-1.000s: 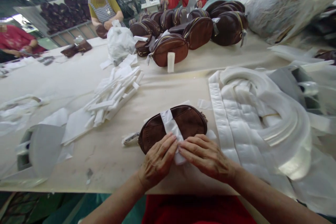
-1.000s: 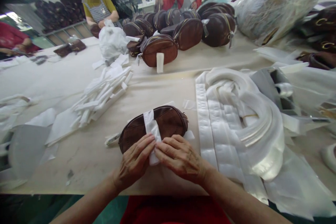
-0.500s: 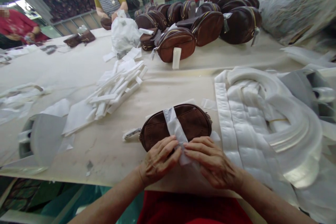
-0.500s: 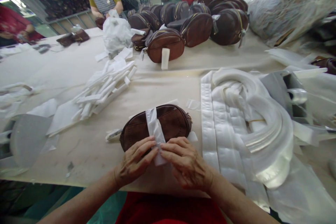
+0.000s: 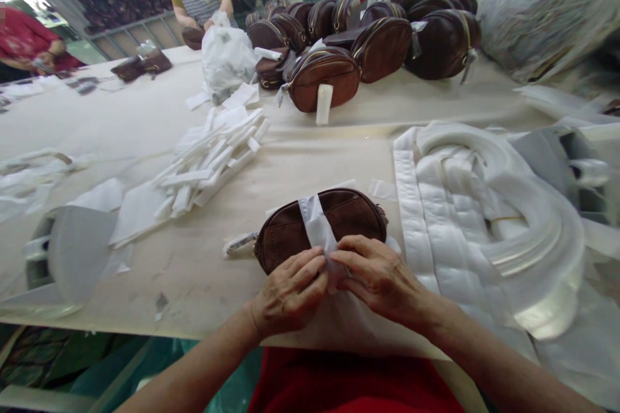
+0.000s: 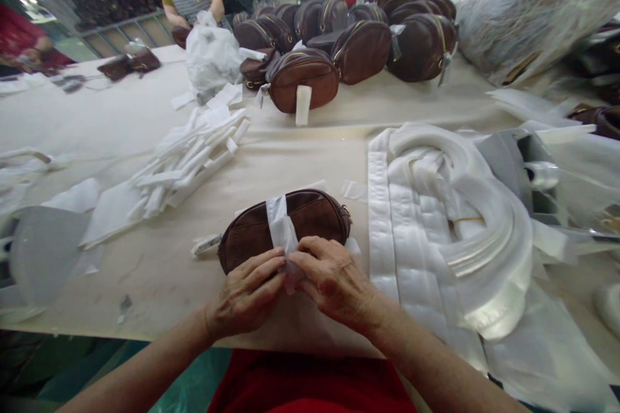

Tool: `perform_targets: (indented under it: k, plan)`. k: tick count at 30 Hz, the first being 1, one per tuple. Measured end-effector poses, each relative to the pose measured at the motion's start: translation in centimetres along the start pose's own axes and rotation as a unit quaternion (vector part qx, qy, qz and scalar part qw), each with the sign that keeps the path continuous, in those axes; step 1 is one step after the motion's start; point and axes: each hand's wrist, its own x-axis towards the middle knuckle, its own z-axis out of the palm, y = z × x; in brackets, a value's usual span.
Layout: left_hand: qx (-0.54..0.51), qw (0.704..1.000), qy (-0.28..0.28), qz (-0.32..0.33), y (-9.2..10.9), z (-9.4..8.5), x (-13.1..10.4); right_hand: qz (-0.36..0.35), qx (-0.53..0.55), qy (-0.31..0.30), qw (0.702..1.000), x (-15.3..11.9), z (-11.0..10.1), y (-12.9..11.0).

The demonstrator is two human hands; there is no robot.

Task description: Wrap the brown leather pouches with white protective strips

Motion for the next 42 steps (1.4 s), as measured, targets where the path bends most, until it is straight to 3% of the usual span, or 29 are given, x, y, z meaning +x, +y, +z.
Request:
perform_targets:
  k: [3,8,15,23,26,28,32,42]
  plan:
    - [-0.051,0.998,-0.018,-0.037,0.1,-0.3,0.4,-0.018,-0.033,0.039,0.999,-0.2,0.8,0.0]
    - [-0.022,0.994,0.022,-0.1,0.4,0.1,1.5,-0.054,-0.079,0.082,0.992,-0.4,1.5,-0.1]
    - [0.027,0.987,0.042,-0.153,1.5,0.7,2.2,-0.056,-0.075,0.084,0.992,-0.9,2.0,0.3]
    - [0.048,0.987,0.048,-0.145,2.0,1.3,1.7,-0.047,0.029,0.067,0.996,-2.0,1.2,0.5]
    - [0.052,0.988,0.046,-0.136,1.9,1.5,1.5,-0.009,0.046,0.083,0.995,-3.8,0.9,0.1]
    - [0.053,0.989,0.042,-0.134,1.9,1.5,1.4,0.053,0.042,0.087,0.994,-5.1,1.3,-0.3]
    - [0.058,0.989,0.04,-0.132,1.9,1.4,1.4,0.157,0.033,0.065,0.985,-6.3,2.4,-1.2]
    - [0.051,0.99,0.045,-0.124,1.8,1.4,1.4,0.196,0.1,-0.085,0.972,-5.6,1.7,-1.2]
